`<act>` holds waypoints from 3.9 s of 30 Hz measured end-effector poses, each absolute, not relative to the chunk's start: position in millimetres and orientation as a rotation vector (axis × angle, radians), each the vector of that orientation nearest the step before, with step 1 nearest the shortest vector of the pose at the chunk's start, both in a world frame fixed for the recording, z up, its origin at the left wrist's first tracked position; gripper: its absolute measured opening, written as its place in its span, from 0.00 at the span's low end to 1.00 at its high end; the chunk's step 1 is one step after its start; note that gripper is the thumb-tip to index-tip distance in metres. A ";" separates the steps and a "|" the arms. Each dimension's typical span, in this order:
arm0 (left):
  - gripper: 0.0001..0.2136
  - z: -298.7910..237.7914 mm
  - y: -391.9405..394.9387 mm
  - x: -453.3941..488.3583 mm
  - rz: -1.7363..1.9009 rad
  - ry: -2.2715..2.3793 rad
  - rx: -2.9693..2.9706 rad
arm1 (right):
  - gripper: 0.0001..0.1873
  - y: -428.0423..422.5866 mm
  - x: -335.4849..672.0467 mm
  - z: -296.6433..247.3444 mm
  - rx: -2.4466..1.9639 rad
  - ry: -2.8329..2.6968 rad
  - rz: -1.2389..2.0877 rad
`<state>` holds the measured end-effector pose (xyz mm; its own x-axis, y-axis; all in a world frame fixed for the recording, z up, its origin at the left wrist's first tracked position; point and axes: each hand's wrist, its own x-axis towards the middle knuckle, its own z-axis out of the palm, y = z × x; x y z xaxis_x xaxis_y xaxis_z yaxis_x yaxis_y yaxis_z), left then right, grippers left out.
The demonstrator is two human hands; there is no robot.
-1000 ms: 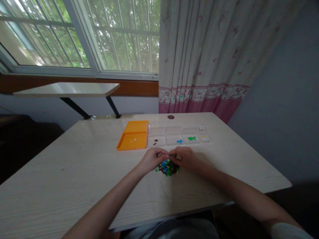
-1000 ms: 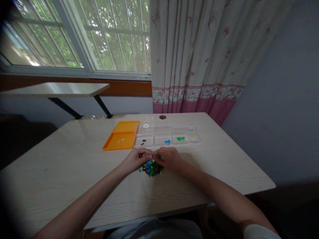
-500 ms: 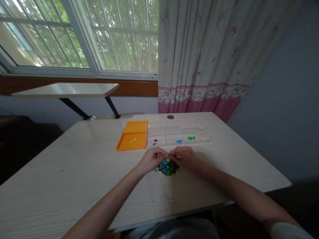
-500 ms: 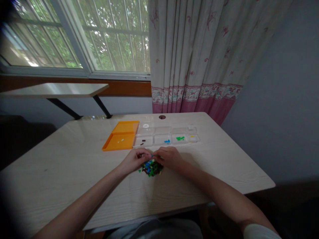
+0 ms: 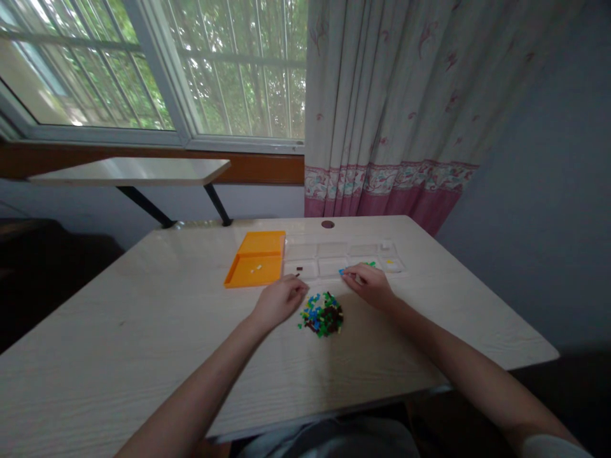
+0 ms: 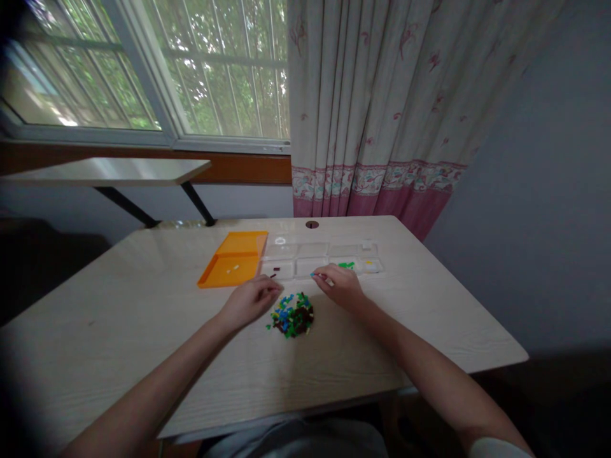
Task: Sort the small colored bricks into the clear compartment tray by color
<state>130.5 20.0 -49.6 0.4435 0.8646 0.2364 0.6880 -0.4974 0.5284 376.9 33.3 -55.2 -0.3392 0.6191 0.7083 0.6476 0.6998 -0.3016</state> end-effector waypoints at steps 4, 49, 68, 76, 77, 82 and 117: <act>0.11 -47.7 18.9 127.3 0.532 1.312 2.519 | 0.09 41.9 385.9 -58.7 -1.041 -2.016 -0.029; 0.13 -56.8 19.2 147.4 0.889 1.137 1.852 | 0.07 23.3 359.6 -60.2 -1.031 -2.176 0.047; 0.17 -59.8 16.1 157.5 0.841 1.003 1.550 | 0.07 8.9 344.3 -60.4 -0.908 -2.274 0.019; 0.17 -59.2 15.8 157.9 0.833 0.995 1.579 | 0.07 9.1 344.2 -60.8 -0.897 -2.272 -0.007; 0.18 -59.9 15.9 157.8 0.833 0.998 1.580 | 0.07 9.2 344.3 -60.9 -0.896 -2.274 -0.014; 0.17 -64.0 17.1 158.1 0.847 0.990 1.581 | 0.07 8.7 343.7 -61.0 -0.892 -2.269 -0.022; 0.11 -47.7 14.8 131.9 0.362 1.260 2.687 | 0.09 69.9 485.2 -18.0 -1.520 -2.324 -0.067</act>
<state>131.9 14.8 -47.7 0.6178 0.7714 0.1527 0.7348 -0.6355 0.2372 485.2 69.9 -18.0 -0.3555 0.8771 0.3230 0.8941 0.4198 -0.1558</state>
